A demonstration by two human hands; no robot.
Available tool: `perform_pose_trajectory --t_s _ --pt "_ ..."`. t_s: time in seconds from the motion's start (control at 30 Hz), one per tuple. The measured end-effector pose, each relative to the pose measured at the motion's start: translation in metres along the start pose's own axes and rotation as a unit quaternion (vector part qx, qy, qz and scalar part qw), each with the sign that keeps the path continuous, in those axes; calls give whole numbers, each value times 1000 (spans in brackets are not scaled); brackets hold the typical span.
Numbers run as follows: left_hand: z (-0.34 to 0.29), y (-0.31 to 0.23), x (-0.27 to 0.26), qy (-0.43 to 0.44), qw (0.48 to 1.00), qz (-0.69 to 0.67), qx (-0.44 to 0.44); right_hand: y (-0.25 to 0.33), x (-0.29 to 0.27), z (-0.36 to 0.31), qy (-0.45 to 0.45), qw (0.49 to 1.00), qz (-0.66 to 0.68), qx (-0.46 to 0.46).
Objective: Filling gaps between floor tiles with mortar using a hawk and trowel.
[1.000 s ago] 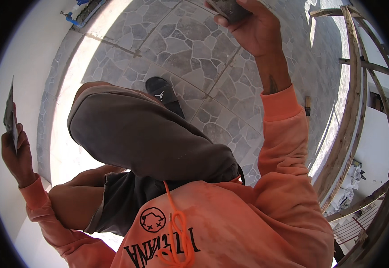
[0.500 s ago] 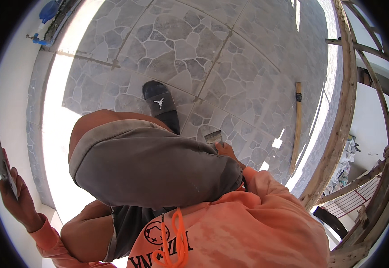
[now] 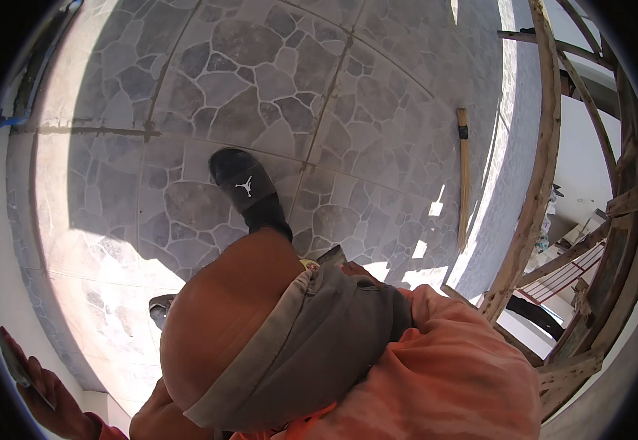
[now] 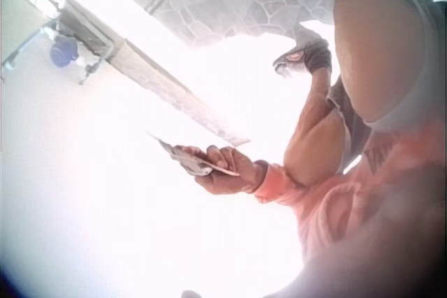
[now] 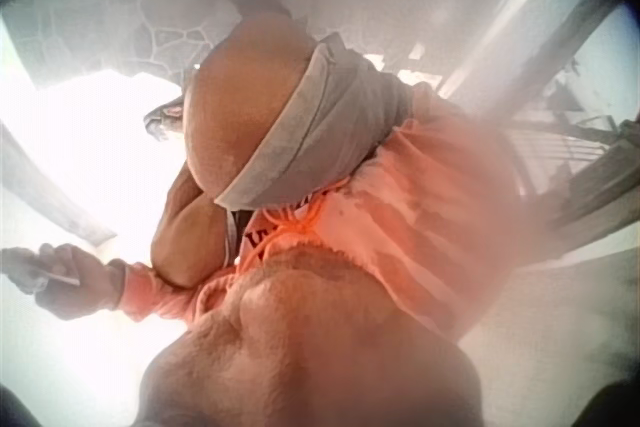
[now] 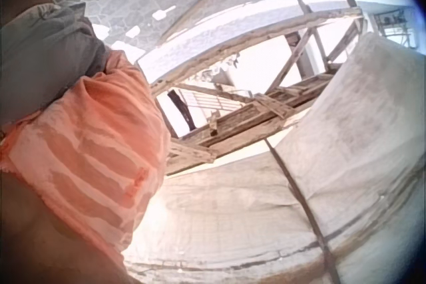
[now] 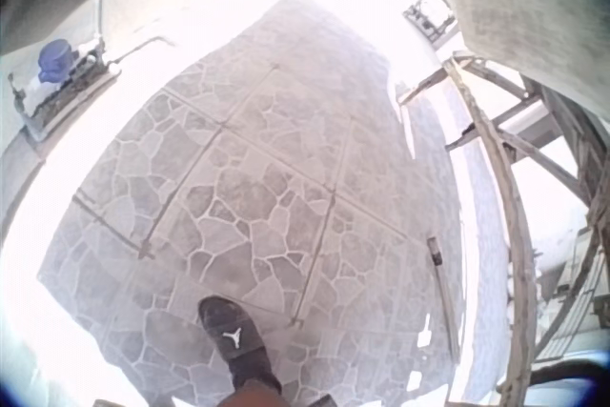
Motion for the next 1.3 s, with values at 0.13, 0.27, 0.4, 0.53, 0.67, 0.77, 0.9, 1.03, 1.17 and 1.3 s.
perform_pose_trajectory --t_s 0.13,0.27,0.4,0.53,0.67,0.77,0.9,1.03,1.17,1.3 --pt "13 22 31 15 999 37 -21 -5 8 -1 5 1000 9 1" --pt "-10 13 8 -110 985 114 70 -11 11 7 8 1000 26 -15" --pt "-15 8 18 66 927 341 143 -13 18 16 17 998 51 -37" --pt "-54 -21 8 -70 671 648 355 -4 26 32 37 993 89 -67" --pt "-76 -9 55 -100 480 762 423 14 28 51 94 977 162 -102" --pt "-82 20 105 -23 478 752 454 12 5 63 84 910 403 -49" --pt "-95 51 157 40 470 739 482 23 -47 70 116 859 480 -133" --pt "-116 68 197 57 444 732 514 21 -94 88 133 810 553 -145" --pt "-141 71 223 61 368 746 553 12 -114 106 128 787 592 -114" --pt "-156 49 231 32 345 745 569 23 -124 107 189 751 615 -148"
Point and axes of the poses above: each hand's wrist, its own z-axis towards the middle knuckle, its own x-axis out of the palm, y = z × x, the point moved 10 cm from there along z, towards the middle knuckle, and after that the axes turned 7 degrees about -y, right-handed, at the moved point
